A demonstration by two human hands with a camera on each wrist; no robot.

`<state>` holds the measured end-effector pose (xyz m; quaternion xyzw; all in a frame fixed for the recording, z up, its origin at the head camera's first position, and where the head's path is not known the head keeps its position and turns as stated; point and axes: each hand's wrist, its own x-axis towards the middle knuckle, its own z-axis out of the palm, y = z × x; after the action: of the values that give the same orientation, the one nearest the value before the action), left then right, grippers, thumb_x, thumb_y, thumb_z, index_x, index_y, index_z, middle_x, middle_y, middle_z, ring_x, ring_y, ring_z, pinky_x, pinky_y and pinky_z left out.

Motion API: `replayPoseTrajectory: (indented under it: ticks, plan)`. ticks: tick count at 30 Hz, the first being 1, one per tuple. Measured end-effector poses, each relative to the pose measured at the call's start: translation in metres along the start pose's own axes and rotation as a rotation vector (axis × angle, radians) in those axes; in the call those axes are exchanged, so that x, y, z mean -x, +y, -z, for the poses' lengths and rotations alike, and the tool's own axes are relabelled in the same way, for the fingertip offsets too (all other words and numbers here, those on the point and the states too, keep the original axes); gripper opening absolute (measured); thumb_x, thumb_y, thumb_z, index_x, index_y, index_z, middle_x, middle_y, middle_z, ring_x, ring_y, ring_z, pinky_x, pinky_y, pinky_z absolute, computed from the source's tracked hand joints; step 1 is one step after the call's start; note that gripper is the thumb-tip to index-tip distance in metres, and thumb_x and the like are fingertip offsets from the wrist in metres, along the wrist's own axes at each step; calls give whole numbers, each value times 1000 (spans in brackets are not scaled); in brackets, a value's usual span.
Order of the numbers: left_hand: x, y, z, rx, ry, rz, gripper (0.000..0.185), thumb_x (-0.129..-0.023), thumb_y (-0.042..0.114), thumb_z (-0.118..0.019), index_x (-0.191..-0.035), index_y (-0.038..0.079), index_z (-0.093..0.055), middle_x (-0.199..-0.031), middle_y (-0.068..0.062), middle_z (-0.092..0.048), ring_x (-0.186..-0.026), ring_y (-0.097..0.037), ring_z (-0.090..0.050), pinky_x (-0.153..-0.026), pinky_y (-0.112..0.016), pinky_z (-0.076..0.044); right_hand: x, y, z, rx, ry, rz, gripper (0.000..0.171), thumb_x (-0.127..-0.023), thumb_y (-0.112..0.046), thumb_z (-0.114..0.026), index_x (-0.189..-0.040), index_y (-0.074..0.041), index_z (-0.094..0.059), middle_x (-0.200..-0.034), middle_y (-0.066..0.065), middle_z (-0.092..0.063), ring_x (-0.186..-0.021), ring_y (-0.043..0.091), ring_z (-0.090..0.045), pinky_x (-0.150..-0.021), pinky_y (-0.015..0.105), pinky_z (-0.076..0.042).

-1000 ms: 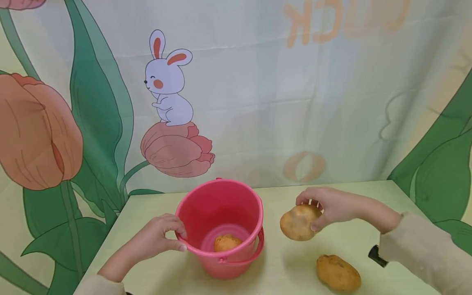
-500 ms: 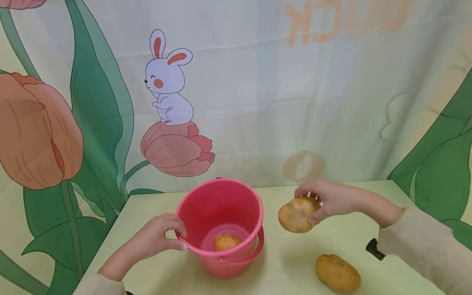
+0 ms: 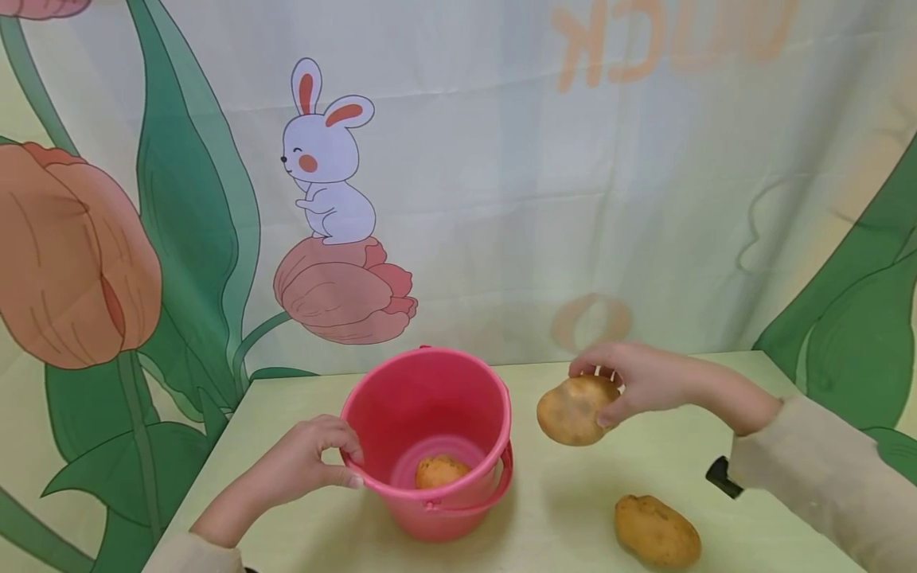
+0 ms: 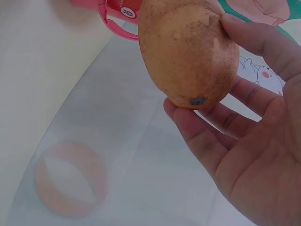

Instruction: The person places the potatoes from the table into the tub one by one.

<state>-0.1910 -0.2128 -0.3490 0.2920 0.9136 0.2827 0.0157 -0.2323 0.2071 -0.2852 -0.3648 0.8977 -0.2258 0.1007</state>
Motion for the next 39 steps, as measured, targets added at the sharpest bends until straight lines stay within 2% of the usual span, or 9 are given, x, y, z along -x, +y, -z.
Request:
replayPoseTrajectory:
  ticks: [16,27,39]
  plan:
    - [-1,-1,-1,-6,-7,32,19,-66,39,-72,-75,25,-63,-82,14,-58,-86,-8,-50,-70,-21,-48,0,-12,14,53,-5,4,41,-69,-15,-71,-106,-7,-55,-95,-1,-55,-84,12,-49,-69,26,-46]
    - [0,1,0,14,-8,10,20,-67,39,-72,-75,22,-63,-83,10,-58,-87,-11,-50,-70,-21,-48,-3,-16,18,110,15,27,40,-68,-16,-71,-105,-12,-56,-96,-3,-54,-82,10,-48,-68,25,-44]
    - [0,1,0,13,-3,1,22,-67,40,-71,-76,21,-64,-84,10,-59,-88,-11,-50,-71,-22,-47,-9,-24,23,134,25,82,38,-69,-13,-71,-104,-12,-57,-94,-4,-55,-78,8,-48,-67,22,-44]
